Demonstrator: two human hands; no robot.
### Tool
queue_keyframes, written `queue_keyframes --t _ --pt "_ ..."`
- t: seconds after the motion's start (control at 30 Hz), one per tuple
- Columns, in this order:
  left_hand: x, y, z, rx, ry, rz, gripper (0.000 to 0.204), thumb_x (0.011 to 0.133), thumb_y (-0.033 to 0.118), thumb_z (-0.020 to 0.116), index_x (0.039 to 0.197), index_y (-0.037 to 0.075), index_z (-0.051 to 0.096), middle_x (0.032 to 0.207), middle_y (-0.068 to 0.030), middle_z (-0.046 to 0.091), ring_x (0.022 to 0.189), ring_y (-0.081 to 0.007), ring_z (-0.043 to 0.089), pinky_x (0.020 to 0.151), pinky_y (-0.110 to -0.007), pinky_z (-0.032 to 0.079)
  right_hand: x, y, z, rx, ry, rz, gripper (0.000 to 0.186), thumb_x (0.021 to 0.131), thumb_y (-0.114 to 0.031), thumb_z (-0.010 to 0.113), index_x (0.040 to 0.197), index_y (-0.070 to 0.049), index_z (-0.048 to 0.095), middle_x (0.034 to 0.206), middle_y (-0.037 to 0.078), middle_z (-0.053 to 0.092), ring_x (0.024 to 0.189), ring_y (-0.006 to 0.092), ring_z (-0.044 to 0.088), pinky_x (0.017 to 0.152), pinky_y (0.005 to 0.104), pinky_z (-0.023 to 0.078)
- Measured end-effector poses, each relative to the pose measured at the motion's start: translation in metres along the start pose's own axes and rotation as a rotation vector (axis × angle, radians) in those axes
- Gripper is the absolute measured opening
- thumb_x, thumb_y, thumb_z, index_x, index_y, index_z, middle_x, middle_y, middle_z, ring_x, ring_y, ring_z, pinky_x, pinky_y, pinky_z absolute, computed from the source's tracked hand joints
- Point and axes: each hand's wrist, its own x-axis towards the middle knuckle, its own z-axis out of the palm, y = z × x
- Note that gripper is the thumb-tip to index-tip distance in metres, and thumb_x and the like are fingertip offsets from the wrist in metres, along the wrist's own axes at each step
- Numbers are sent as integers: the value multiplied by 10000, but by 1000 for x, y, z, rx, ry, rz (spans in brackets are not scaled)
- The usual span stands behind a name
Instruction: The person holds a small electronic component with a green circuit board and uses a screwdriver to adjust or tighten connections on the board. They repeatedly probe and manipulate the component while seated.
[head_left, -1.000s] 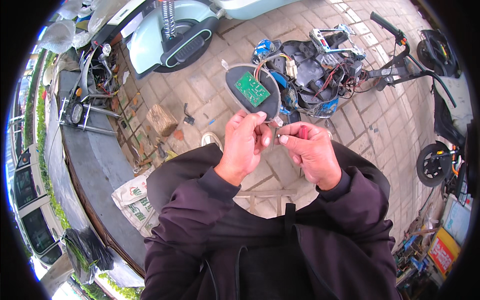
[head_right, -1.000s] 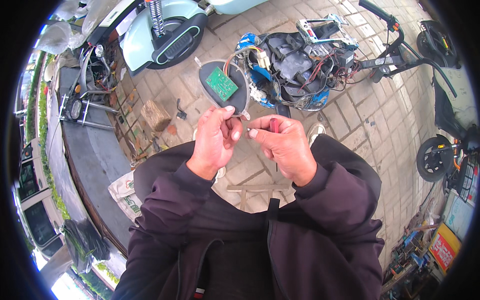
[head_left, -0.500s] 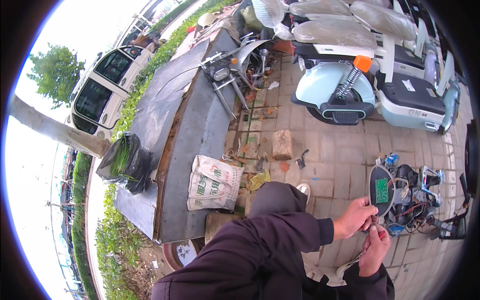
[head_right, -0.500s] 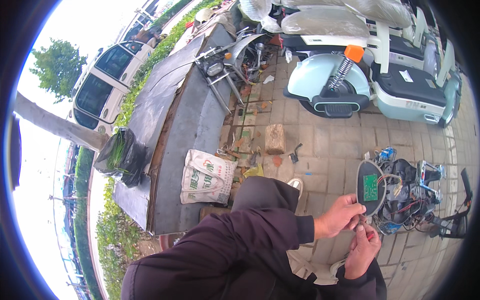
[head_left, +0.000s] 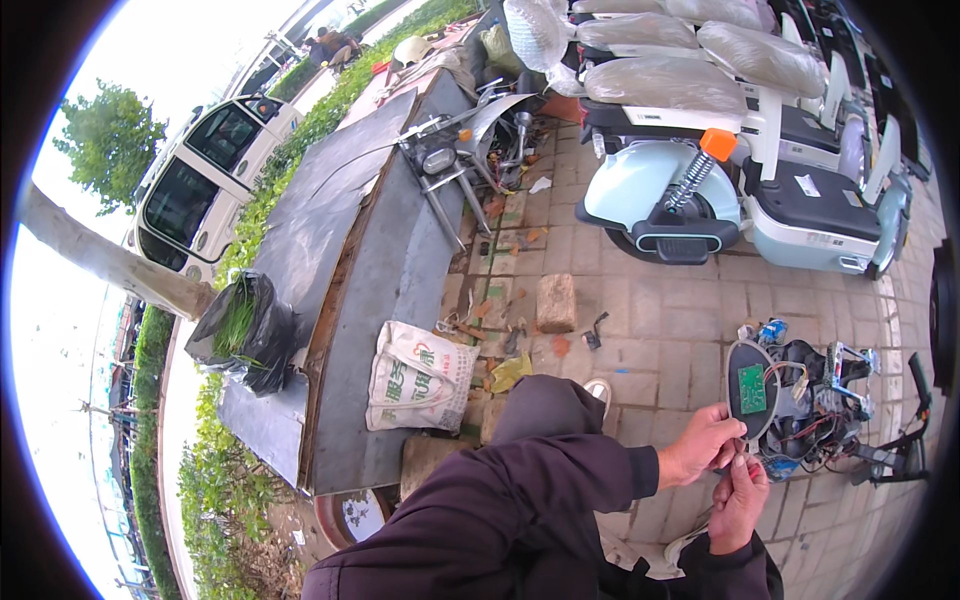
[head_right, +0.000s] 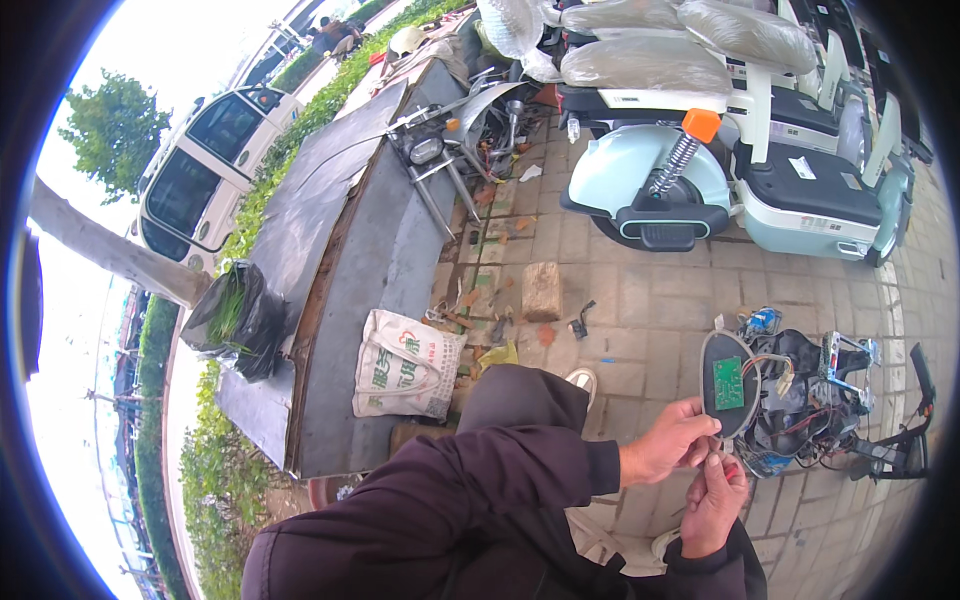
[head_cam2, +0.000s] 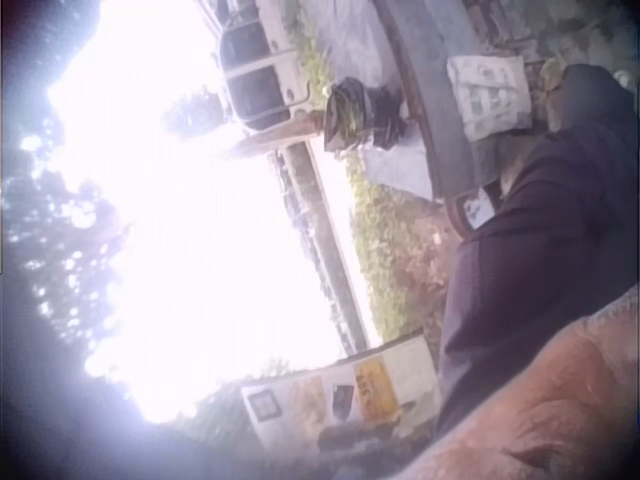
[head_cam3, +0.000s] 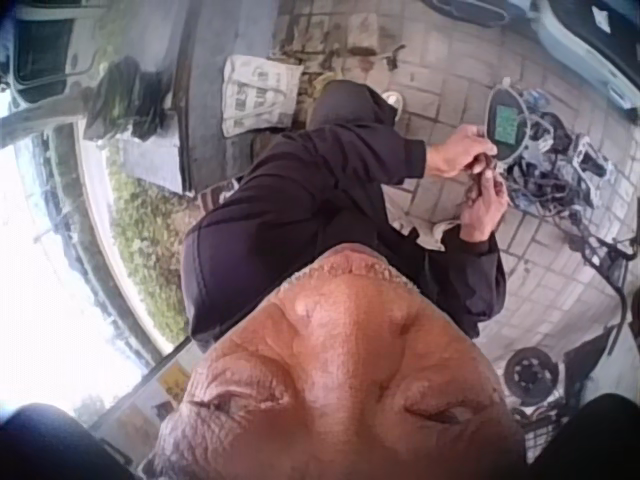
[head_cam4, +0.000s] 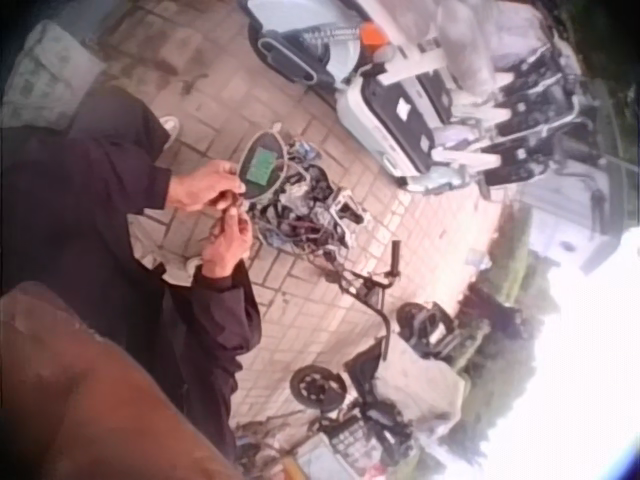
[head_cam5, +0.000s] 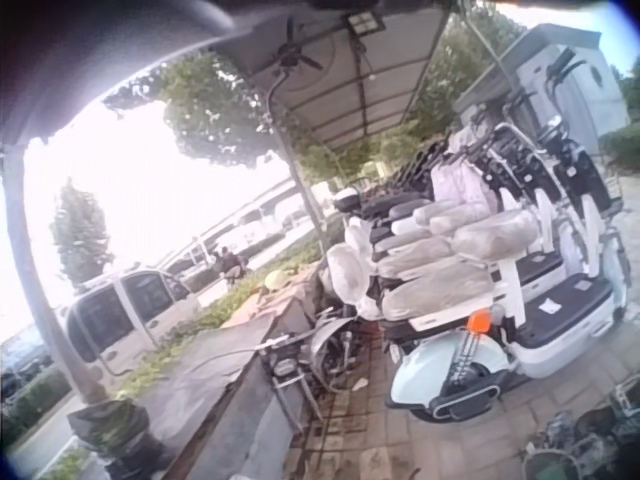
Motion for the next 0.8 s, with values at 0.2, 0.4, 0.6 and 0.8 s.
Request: queue_keyframes --t 0.2,0.4,0.6,0.8 --pt "-1 2 6 -24 42 1 93 961 161 598 946 81 553 734 -35 628 444 -75 509 406 -244 304 -4 -4 7 -44 20 -70 151 976 -184 722 940 -51 661 729 7 640 431 32 379 380 204 242" --pt "-2 5 4 -26 35 -9 99 958 163 607 966 76 561 758 -40 638 462 -77 519 418 -242 330 -10 -12 18 -171 72 -140 162 976 -166 713 901 -26 680 666 -17 585 450 31 387 414 208 252" --pt "-1 4 6 -14 25 13 93 957 143 606 978 60 570 753 -53 636 461 -83 516 435 -243 359 -13 -15 20 -325 90 -223 197 986 -160 700 911 22 707 626 -5 579 458 49 446 432 221 301" --pt "-3 7 3 56 5 16 109 957 134 616 994 39 578 802 -71 651 498 -86 534 469 -235 407 -16 -19 22 -446 70 -259 275 1015 -227 680 878 11 682 642 1 582 454 55 456 428 231 327"
